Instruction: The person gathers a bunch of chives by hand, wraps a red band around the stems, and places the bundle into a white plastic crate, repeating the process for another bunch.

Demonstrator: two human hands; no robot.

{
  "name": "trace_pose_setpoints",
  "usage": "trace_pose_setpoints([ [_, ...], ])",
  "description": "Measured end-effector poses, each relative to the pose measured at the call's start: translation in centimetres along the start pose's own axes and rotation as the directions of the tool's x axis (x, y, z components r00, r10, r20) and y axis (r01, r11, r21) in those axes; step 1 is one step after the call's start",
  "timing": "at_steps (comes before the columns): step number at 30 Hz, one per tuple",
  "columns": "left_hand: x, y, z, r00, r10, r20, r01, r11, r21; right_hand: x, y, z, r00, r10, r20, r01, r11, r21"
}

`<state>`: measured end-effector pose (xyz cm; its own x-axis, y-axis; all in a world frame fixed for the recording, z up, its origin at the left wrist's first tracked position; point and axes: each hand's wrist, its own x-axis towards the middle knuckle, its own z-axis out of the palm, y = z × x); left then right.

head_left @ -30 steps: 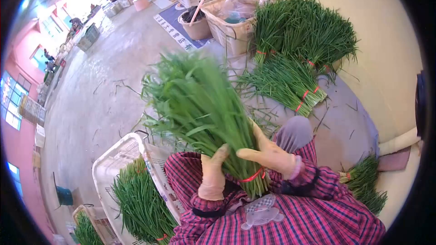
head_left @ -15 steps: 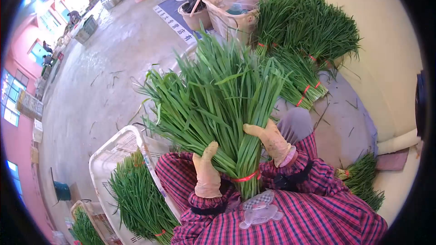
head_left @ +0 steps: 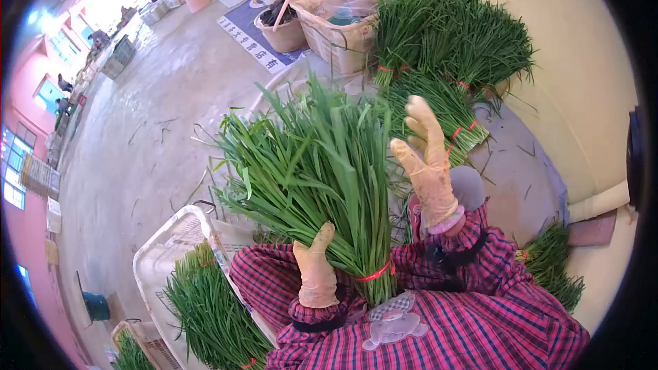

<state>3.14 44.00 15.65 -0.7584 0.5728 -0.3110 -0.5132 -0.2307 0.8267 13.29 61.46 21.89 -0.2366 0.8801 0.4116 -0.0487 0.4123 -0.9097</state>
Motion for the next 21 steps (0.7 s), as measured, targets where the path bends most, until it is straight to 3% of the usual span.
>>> trace_pose_setpoints([
  [1, 0.1, -0.1, -0.1, 1.000, -0.029, -0.011, 0.029, 0.999, 0.037, 1.1, -0.8, 0.0, 1.000, 0.000, -0.002, 0.000, 1.000, -0.003],
  [2, 0.1, -0.1, -0.1, 0.999, -0.032, -0.008, 0.032, 0.999, 0.038, 2.1, -1.5, 0.2, 0.967, -0.140, 0.214, 0.161, 0.983, -0.083],
  [3, 0.1, -0.1, 0.0, 1.000, -0.028, -0.006, 0.029, 0.999, 0.046, 3.0, -2.0, 0.5, 0.868, -0.247, 0.430, 0.328, 0.936, -0.125],
  [5, -0.1, 0.0, 0.4, 1.000, -0.023, -0.004, 0.023, 0.998, 0.054, 4.2, -2.6, 2.6, 0.839, -0.296, 0.457, 0.397, 0.906, -0.143],
  [7, -0.4, 0.1, 0.9, 1.000, 0.011, 0.024, -0.011, 1.000, -0.005, 5.3, -2.6, 4.2, 0.758, -0.295, 0.582, 0.480, 0.856, -0.191],
  [13, -0.5, 0.0, 0.4, 0.998, 0.006, 0.064, -0.006, 1.000, 0.003, 7.4, -2.9, 5.8, 0.677, -0.295, 0.675, 0.622, 0.720, -0.309],
  [15, -0.6, 0.2, 0.7, 0.998, 0.009, 0.067, -0.009, 1.000, 0.007, 8.0, -2.7, 6.1, 0.599, -0.239, 0.764, 0.642, 0.713, -0.281],
  [21, -0.2, -0.1, 0.1, 0.997, -0.013, 0.072, 0.011, 1.000, 0.026, 9.9, -1.7, 5.4, 0.525, -0.304, 0.795, 0.666, 0.729, -0.161],
])
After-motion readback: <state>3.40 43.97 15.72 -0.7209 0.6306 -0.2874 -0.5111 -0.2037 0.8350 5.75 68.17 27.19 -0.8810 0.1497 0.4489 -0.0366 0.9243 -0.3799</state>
